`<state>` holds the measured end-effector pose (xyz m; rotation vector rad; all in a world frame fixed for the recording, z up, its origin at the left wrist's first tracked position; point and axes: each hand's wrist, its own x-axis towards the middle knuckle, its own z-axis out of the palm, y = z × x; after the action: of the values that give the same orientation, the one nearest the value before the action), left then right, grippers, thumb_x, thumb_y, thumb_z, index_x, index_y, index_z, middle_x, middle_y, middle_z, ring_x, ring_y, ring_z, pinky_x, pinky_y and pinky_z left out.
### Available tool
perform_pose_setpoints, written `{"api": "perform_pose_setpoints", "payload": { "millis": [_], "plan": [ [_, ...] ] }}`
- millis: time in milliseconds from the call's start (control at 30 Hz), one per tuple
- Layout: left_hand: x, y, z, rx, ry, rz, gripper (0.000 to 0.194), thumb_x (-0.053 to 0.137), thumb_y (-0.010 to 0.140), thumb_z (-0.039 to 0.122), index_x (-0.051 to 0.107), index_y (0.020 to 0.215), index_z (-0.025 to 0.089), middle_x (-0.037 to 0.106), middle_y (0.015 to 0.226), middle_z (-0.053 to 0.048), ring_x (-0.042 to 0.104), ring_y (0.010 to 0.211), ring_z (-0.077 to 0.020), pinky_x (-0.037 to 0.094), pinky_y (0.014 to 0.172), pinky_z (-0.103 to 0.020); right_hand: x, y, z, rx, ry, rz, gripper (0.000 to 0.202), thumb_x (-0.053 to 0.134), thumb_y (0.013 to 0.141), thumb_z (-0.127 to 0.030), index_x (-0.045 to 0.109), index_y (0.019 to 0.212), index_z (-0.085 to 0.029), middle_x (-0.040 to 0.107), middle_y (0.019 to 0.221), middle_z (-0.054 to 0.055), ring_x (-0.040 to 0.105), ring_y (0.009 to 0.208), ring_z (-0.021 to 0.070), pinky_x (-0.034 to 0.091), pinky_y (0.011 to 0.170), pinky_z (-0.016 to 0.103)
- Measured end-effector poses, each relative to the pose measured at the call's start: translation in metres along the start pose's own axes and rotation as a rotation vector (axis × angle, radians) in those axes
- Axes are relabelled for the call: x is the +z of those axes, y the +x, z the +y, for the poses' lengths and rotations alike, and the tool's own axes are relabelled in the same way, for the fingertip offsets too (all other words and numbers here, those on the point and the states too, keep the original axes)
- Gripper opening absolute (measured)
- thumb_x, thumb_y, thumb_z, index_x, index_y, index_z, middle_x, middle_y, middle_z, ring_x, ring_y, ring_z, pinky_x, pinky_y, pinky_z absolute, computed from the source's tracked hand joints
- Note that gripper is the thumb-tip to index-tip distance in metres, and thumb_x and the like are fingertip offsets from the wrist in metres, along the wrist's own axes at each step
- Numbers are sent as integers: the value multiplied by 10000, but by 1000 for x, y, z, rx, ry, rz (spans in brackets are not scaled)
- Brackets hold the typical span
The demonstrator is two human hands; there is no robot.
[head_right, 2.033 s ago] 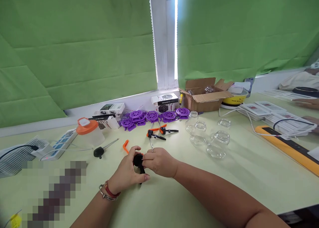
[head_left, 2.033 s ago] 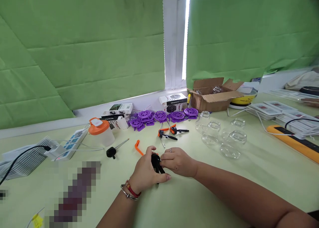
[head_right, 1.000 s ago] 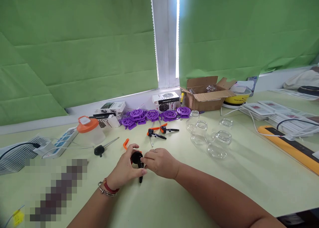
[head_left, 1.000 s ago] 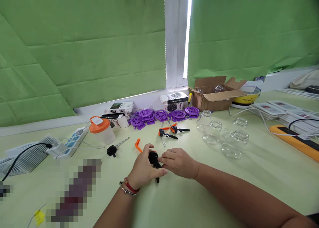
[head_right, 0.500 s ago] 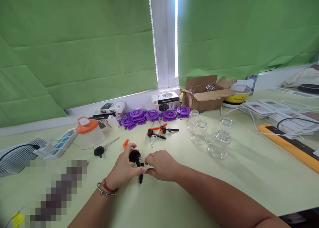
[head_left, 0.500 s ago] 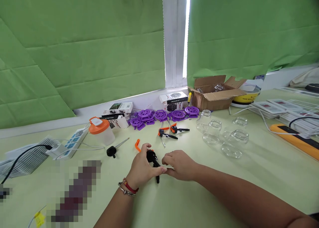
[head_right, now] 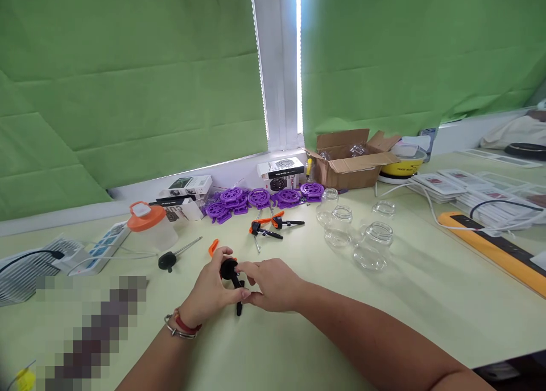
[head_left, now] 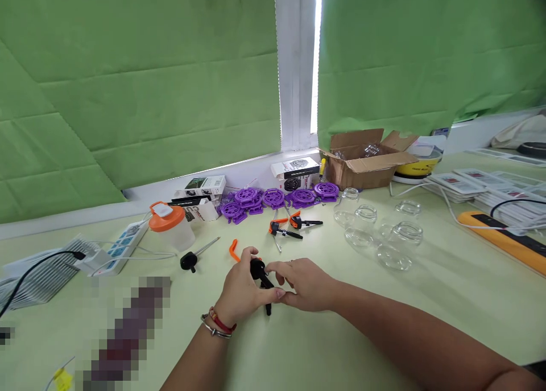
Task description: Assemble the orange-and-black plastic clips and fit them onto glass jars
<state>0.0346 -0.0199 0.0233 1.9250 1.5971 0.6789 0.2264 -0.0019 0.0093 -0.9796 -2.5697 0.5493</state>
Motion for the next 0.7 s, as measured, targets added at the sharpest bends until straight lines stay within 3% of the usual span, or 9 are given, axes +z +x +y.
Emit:
{"api": "perform_pose_setpoints", "payload": {
  "millis": [700],
  "plan": [
    [0, 0, 1, -8, 51, -9, 776, 752, 527, 505, 350, 1126, 220, 607, 903, -32, 601, 797, -220, 462, 689, -337, -8, 1, -4, 119, 35, -72, 378, 557, 769, -316, 547, 1134, -219, 629, 728, -11, 533, 606, 135, 278, 547, 223]
  ]
}}
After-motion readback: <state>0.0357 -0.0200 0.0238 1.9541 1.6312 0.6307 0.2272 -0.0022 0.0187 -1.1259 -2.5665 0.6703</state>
